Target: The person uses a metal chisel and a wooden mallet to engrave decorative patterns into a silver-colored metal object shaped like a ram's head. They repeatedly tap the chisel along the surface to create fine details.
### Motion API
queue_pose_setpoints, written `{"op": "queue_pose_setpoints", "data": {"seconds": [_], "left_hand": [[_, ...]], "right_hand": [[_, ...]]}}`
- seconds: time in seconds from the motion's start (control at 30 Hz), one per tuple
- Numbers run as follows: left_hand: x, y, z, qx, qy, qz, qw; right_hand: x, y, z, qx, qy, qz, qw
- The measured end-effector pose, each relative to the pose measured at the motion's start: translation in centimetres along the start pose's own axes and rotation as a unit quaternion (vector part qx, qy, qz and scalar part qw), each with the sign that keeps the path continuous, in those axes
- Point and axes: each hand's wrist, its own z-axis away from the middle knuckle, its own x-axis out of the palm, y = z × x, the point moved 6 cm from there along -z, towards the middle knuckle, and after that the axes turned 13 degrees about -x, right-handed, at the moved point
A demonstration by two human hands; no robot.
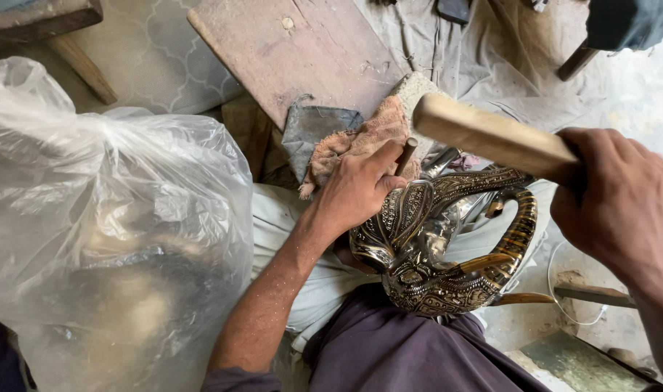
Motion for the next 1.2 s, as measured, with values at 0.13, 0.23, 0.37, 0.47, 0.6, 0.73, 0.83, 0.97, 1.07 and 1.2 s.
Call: {"op": "queue_pose_setpoints", "data": {"seconds": [0.13, 0.23, 0.37, 0.47, 0.6, 0.73, 0.83, 0.97, 1.07, 1.2], "left_hand": [[0.6, -1.0, -0.1, -0.084, -0.056, -0.002, 0.995], [0.4, -0.9, 0.1, -0.075, -0.042, 0.000, 0.996], [-0.7, 0.2, 0.6, 0.022, 0.035, 0.030, 0.999], [0.1, -0.7, 0.3, -0.062, -0.021, -0.010, 0.998], [0.2, -1.0, 0.5, -0.056, -0.019, 0.009, 0.998], [0.5, -1.2, 0.7, -0.023, 0.009, 0.005, 1.000], [1.1, -1.7, 0.7, -0.034, 0.013, -0.002, 0.999], [1.5, -2.7, 0.8, -0.081, -0.018, -0.013, 0.997], [0.8, -1.8, 1.3, -0.016, 0.026, 0.024, 0.999], [0.6, -1.4, 1.6, -0.035, 0.043, 0.017, 0.998]], "right_hand": [[0.7, 0.7, 0.4, 0.080, -0.011, -0.111, 0.991], [0.8, 0.3, 0.0, 0.059, -0.020, -0.063, 0.996], [1.3, 0.1, 0.0, 0.052, -0.026, -0.085, 0.995], [1.9, 0.7, 0.6, 0.090, -0.001, -0.191, 0.977], [2.4, 1.0, 0.8, 0.050, 0.015, -0.141, 0.989], [3.2, 1.5, 1.2, 0.076, 0.032, -0.220, 0.972], [3.5, 1.3, 1.1, 0.052, 0.036, -0.182, 0.981], [4.0, 1.5, 1.4, 0.058, 0.056, -0.219, 0.972], [4.0, 1.1, 1.3, 0.021, 0.050, -0.174, 0.983], [4.5, 1.4, 1.6, 0.094, 0.057, -0.287, 0.952]]}}
